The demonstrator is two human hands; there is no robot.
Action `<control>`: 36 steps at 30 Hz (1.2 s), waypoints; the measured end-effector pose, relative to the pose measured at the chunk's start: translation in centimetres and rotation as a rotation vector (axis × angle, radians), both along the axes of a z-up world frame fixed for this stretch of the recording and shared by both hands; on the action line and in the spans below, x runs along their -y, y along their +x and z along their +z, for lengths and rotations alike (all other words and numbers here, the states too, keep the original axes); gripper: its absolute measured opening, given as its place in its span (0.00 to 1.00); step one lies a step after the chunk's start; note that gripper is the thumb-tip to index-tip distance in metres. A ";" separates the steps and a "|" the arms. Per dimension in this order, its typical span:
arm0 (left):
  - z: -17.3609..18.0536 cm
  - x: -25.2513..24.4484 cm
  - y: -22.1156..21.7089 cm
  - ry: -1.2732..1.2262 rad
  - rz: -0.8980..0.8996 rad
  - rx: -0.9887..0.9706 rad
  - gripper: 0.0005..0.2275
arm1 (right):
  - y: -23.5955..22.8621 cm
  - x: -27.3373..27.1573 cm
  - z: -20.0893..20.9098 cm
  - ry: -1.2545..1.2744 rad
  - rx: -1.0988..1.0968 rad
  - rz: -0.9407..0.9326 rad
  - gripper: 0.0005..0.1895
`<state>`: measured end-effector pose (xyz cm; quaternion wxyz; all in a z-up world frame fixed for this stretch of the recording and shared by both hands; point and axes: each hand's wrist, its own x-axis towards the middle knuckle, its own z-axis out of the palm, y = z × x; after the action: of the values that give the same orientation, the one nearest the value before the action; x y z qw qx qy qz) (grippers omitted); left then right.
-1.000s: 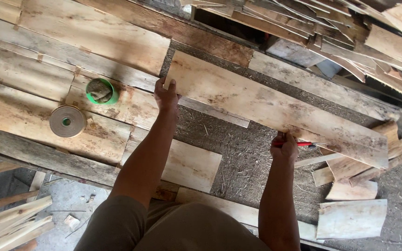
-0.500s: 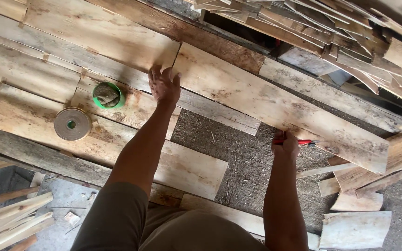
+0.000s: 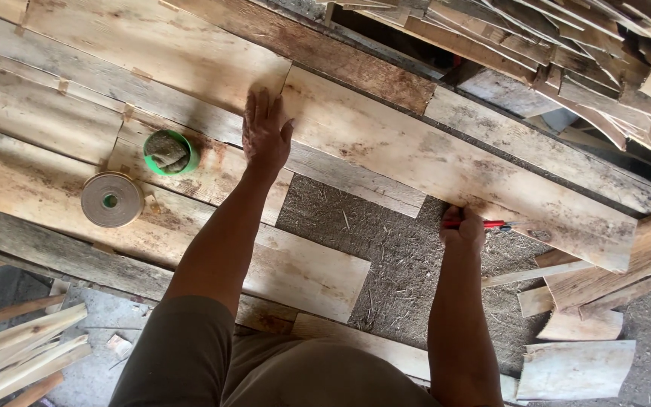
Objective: Cutting and organizing thin wood veneer or bark strips on a workshop table.
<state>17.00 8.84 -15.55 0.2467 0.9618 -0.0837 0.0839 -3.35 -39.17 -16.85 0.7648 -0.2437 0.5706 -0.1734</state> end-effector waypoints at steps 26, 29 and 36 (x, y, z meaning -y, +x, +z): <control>2.9 0.3 -0.3 0.075 -0.013 -0.149 0.40 | 0.7 1.4 -1.2 0.024 0.004 0.046 0.04; 2.9 0.3 -0.3 0.085 -0.007 -0.166 0.41 | 0.8 0.9 -0.6 0.035 0.002 0.019 0.05; 2.0 0.1 -0.2 0.118 -0.018 -0.144 0.40 | 1.6 -0.8 1.7 -0.023 -0.058 0.005 0.03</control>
<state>16.84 8.72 -13.52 0.1957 0.9775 -0.0790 0.0073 -1.74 -38.41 -15.16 0.7453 -0.2590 0.5901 -0.1710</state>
